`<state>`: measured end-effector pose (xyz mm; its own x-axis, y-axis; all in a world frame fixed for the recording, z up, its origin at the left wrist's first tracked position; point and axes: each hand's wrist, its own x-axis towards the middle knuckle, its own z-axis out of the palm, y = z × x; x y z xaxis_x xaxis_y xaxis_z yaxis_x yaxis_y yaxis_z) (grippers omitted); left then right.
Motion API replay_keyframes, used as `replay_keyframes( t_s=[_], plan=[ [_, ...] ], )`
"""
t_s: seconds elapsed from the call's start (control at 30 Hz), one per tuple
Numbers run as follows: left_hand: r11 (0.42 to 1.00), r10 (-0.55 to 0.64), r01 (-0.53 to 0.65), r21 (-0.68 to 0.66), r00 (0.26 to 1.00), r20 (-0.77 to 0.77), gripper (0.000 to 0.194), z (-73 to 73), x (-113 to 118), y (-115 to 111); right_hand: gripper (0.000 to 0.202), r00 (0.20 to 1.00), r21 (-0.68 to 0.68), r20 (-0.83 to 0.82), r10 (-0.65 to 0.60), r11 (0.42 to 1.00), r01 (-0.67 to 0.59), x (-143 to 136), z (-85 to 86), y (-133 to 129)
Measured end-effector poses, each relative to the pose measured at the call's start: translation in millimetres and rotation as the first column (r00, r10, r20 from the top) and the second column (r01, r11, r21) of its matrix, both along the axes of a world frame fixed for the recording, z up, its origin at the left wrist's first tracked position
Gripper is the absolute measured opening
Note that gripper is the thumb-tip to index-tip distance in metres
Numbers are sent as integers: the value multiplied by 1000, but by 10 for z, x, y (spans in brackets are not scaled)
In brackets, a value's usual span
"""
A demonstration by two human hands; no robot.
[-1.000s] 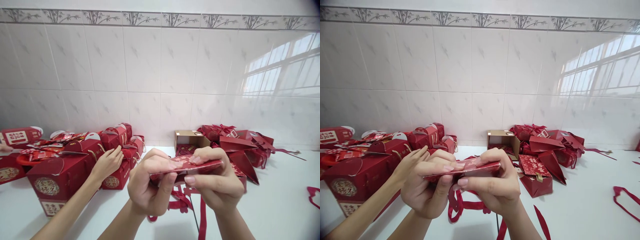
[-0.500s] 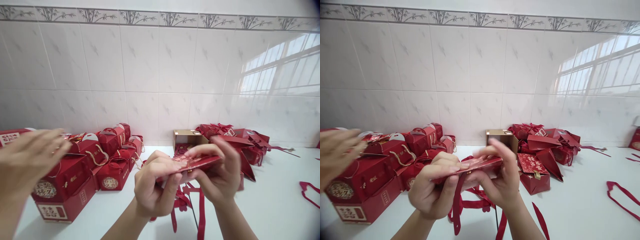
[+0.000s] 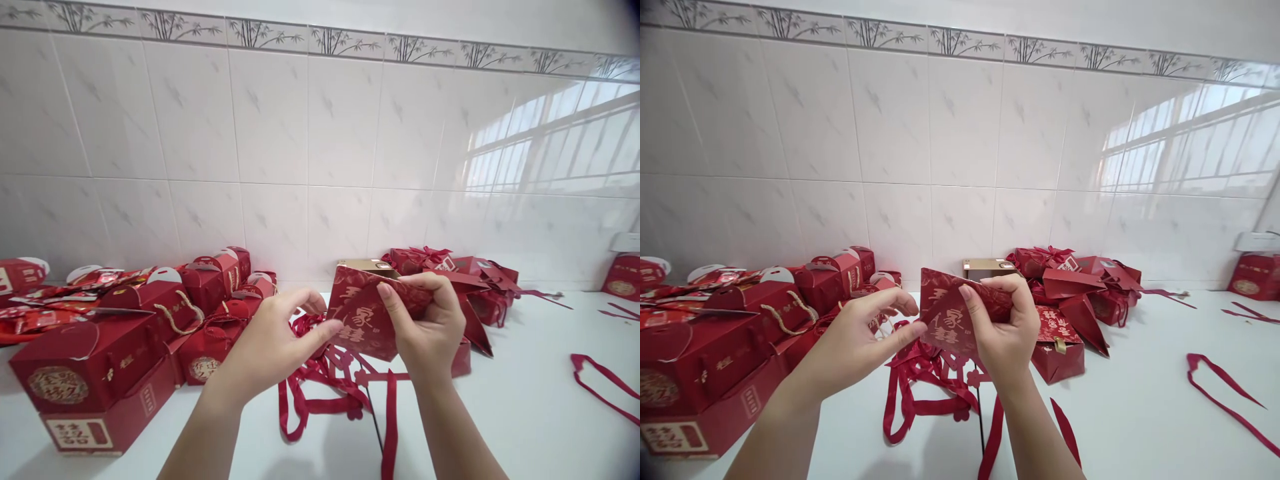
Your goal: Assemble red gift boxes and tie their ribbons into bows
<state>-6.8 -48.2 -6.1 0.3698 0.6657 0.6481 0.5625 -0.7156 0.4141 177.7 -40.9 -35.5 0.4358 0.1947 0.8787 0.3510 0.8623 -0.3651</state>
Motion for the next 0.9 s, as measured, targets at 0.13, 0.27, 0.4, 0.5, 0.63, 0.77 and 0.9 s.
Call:
replay_keyframes(
  t_s=[0.13, 0.27, 0.4, 0.5, 0.63, 0.77, 0.9],
  plan=[
    [1000, -4, 5, 15, 1000, -19, 13, 4, -98, 25, 18, 993, -20, 116, 0, 1000, 2, 82, -5, 22],
    [992, -22, 7, 126, 993, 116, 8, 55, -304, -19, 16, 901, -99, 408, 150, 988, -120, 232, 24, 7],
    [968, -216, 99, 231, 801, 559, 19, 81, -302, -122, 16, 756, -151, 585, 295, 955, -255, 233, 47, -73],
    [956, -293, 196, 218, 648, 703, 21, 61, -193, -147, 18, 694, -110, 632, 346, 926, -362, 143, 51, -163],
    [955, -250, 294, 40, 727, 639, 7, 37, -118, -144, 18, 673, -59, 650, 353, 907, -418, 68, 58, -267],
    [874, -318, 464, -145, 771, 552, 13, 48, -122, -192, 21, 685, -40, 643, 342, 909, -416, 82, 61, -307],
    [784, -429, 584, -212, 756, 495, 22, 70, -104, -260, 22, 684, -45, 647, 338, 912, -408, 98, 63, -310]
  ],
)
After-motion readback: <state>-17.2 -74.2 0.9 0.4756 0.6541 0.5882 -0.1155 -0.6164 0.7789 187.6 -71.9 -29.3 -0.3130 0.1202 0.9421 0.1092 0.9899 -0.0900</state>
